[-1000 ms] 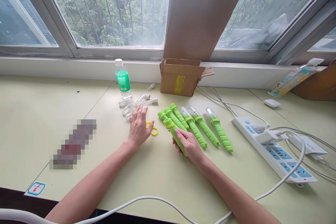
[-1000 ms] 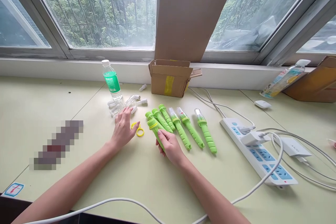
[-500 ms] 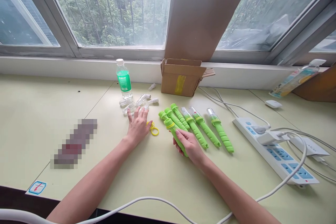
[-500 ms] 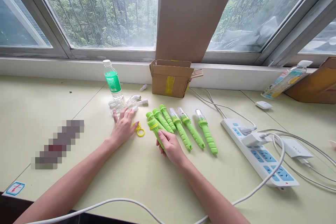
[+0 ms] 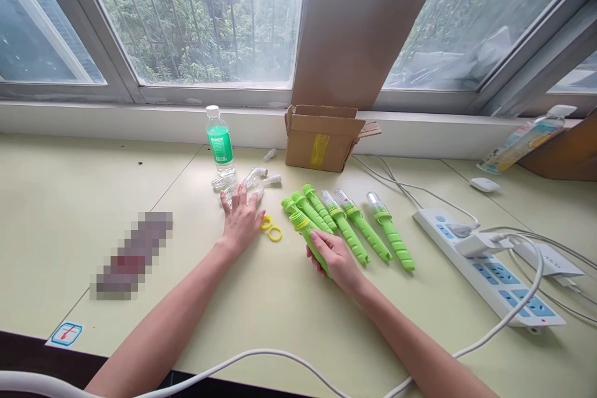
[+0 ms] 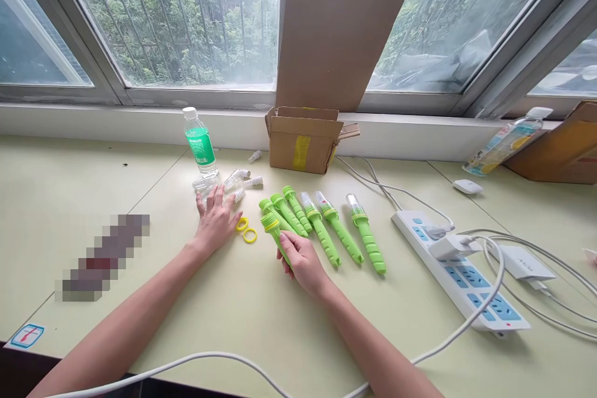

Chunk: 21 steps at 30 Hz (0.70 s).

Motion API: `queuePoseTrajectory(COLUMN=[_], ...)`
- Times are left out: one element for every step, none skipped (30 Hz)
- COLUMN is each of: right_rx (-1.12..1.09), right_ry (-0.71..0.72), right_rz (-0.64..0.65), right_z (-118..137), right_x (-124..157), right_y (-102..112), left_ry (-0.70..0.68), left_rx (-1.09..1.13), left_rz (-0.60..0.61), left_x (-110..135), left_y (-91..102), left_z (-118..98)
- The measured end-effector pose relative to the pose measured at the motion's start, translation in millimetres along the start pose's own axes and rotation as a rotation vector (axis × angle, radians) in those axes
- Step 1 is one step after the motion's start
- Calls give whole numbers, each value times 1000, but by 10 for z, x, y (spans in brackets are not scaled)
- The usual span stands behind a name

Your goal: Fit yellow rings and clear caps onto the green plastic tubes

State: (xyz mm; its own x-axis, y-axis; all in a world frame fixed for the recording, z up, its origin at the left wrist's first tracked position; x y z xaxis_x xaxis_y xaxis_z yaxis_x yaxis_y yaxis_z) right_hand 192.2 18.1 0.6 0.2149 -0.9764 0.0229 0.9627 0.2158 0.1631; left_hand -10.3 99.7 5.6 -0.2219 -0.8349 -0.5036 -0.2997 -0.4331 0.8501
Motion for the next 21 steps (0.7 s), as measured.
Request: queuePoseTrajectory(right_rx=[7,14,21,26,29,31,31,31,32,33,33,33,34,35,37,41,45,47,48,48,47], right_ry=[6,10,12,13,13,13,13,13,14,15,17,18,18,18,15,11,6,3,1,1,2], right_rz=[0,1,0,0,-1,-4,-5,-5,-5,-6,-7,-7,-7,-6,-6,-7,-7,-10,-12,-12,-11], right_z=[1,1,1,0,0,-1,-1,-1,1,2,4,6,7,7,7,5,5,5,7,11,16], right_x=[-1,-2,-2,-2,-2,-1,0,0,0,0,-1,-2,-2,-2,-3,-2,-2,-1,0,1,2], right_y=[-1,-1,-1,-1,-1,0,0,0,-1,-2,-2,-3,-2,-2,-1,1,3,6,7,7,6], left_ry=[2,1,-5,-17,-34,-55,-77,-99,-116,-128,-135,-138,-140,-141,-144,-148,-152,-157,-163,-174,-187], left_rx=[-4,-8,-12,-14,-14,-11,-5,4,14,22,29,34,39,44,51,61,69,75,78,78,77], left_rz=[1,3,4,5,6,8,11,15,20,26,29,30,30,28,24,20,16,12,11,15,25], left_x=[-2,-4,-5,-6,-6,-6,-4,-1,3,7,10,12,13,13,12,10,8,6,4,4,5], left_y=[5,12,20,28,36,41,42,39,32,22,12,3,-4,-6,-3,3,13,25,35,40,39], left_z=[-2,-7,-17,-30,-46,-63,-81,-95,-105,-111,-111,-109,-107,-106,-108,-115,-124,-136,-149,-165,-179])
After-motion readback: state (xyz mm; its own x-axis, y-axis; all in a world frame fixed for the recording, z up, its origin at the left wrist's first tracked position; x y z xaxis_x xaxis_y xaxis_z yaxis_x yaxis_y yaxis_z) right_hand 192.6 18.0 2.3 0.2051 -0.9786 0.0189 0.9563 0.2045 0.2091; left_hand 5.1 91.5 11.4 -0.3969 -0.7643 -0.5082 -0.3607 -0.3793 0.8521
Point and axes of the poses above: each hand's wrist, its own x-axis away from the middle knuckle, its own y-axis out of the back of the hand, z = x × y, the point moved 5 cm from there along -x, towards the middle knuckle, and after that the axes turned 4 degrees about x, right-handed, at the moved point
